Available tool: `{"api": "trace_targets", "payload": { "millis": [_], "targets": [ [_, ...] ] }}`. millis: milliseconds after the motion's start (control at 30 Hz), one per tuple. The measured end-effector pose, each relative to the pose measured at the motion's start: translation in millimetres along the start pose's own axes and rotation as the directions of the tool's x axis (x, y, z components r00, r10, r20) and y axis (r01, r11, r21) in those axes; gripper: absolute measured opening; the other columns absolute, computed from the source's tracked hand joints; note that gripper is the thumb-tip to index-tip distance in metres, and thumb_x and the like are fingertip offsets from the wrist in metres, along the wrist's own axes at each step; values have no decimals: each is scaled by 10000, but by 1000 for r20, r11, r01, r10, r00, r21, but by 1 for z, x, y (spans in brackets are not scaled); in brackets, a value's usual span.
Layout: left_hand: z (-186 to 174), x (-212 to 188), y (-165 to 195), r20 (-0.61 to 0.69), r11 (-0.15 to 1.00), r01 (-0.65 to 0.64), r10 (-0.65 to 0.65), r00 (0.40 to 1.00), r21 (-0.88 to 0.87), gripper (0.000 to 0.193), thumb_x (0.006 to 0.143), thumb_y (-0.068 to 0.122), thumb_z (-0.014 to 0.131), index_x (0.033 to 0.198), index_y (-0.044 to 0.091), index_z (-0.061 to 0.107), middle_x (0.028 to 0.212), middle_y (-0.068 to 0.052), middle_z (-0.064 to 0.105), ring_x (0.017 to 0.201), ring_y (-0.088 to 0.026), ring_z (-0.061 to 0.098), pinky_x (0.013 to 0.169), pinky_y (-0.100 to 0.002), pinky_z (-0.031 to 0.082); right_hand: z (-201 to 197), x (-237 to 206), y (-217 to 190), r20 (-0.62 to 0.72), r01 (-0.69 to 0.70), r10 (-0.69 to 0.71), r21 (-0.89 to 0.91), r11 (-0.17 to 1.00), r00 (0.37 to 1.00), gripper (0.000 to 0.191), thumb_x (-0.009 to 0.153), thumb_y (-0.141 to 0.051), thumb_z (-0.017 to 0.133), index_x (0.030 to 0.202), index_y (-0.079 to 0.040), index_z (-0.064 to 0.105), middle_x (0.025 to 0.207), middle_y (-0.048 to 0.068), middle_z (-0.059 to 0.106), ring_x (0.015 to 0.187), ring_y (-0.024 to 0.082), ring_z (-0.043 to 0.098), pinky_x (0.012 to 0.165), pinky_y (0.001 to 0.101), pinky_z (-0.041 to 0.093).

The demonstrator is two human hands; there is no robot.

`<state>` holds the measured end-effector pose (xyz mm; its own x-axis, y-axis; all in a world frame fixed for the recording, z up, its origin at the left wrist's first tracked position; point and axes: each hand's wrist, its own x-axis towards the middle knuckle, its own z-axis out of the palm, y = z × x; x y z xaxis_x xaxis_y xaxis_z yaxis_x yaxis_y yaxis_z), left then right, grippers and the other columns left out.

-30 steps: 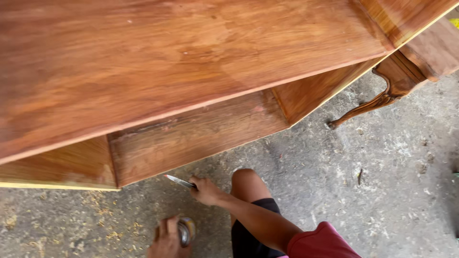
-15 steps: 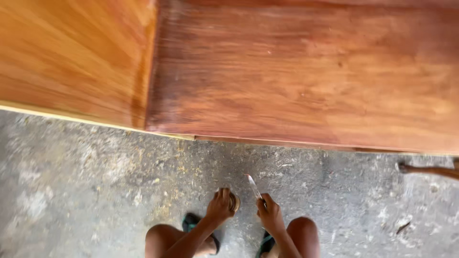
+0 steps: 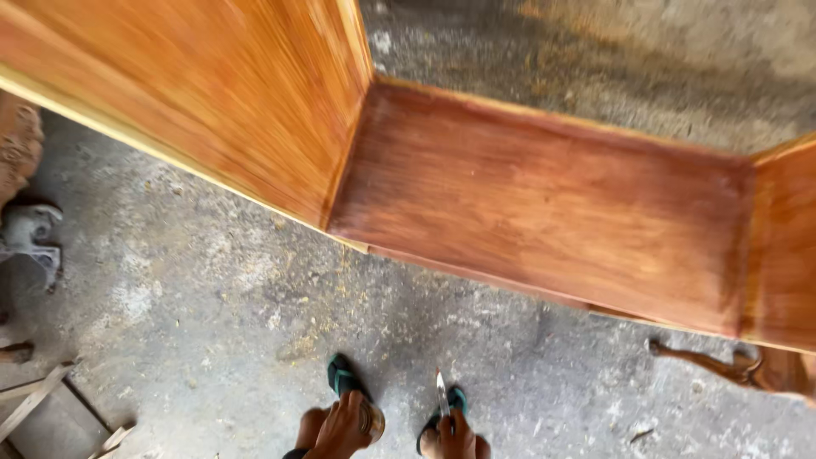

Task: The person applies brown wood stain to a wooden cabinet frame using a small brush, dipping the brush into a stain can held in the other hand. They work on different surfaces of the frame, moving around the piece and reloading the brush with stain as they coat the wood.

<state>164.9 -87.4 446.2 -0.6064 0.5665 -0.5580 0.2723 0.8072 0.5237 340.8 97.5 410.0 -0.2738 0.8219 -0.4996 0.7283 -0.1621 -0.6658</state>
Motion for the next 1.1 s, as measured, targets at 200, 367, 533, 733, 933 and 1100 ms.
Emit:
{"api": "trace_targets", "payload": {
  "millis": [200, 367, 533, 733, 933, 1100],
  "targets": [
    [-65, -20, 46, -347, 983, -7, -59, 936, -184, 794, 602, 209, 896, 1238, 75, 442, 1207, -204, 572, 1121, -437, 595, 930, -522, 530, -41, 8, -106, 60, -36, 40, -53, 998, 997, 138, 920, -225, 622, 938, -107, 692, 649, 102, 697, 542, 225, 683, 511, 382, 529],
    [-137, -9, 60, -461, 963, -114, -12, 887, -246, 818, 579, 239, 911, 1240, 63, 462, 1199, -209, 586, 1110, -433, 610, 924, -522, 537, -44, -23, -171, 98, 36, -30, -64, 997, 995, 117, 910, -205, 644, 941, -105, 696, 642, 93, 677, 527, 196, 654, 493, 371, 512],
    [-231, -6, 44, -523, 934, -261, 99, 846, -245, 844, 557, 268, 927, 1241, 51, 481, 1191, -215, 600, 1099, -429, 625, 918, -522, 543, -25, -53, -244, 69, 182, -183, 20, 983, 981, 98, 900, -185, 667, 944, -103, 700, 634, 84, 657, 511, 166, 626, 475, 359, 495],
    [-312, -1, 24, -578, 886, -414, 231, 783, -208, 878, 530, 303, 945, 1242, 37, 504, 1181, -222, 616, 1086, -423, 643, 910, -522, 551, 24, -88, -317, 118, 376, -419, 272, 886, 901, 84, 889, -161, 693, 947, -101, 705, 625, 72, 633, 493, 130, 591, 454, 345, 474],
    [-381, 31, 15, -605, 824, -544, 355, 712, -156, 915, 503, 338, 963, 1243, 23, 528, 1171, -229, 633, 1073, -418, 661, 903, -522, 558, 77, -105, -389, 357, 238, -419, 451, 860, 835, 336, 971, -321, 714, 1181, -62, 668, 797, 60, 692, 565, 118, 612, 513, 308, 482],
    [-437, 61, 9, -642, 753, -651, 456, 617, -90, 946, 481, 368, 978, 1245, 11, 547, 1163, -234, 646, 1062, -414, 676, 897, -521, 564, 96, -105, -472, 408, 178, -622, 724, 667, 668, 553, 1034, -302, 735, 1450, -5, 524, 1104, 70, 709, 851, 118, 688, 736, 298, 568]
  ]
}}
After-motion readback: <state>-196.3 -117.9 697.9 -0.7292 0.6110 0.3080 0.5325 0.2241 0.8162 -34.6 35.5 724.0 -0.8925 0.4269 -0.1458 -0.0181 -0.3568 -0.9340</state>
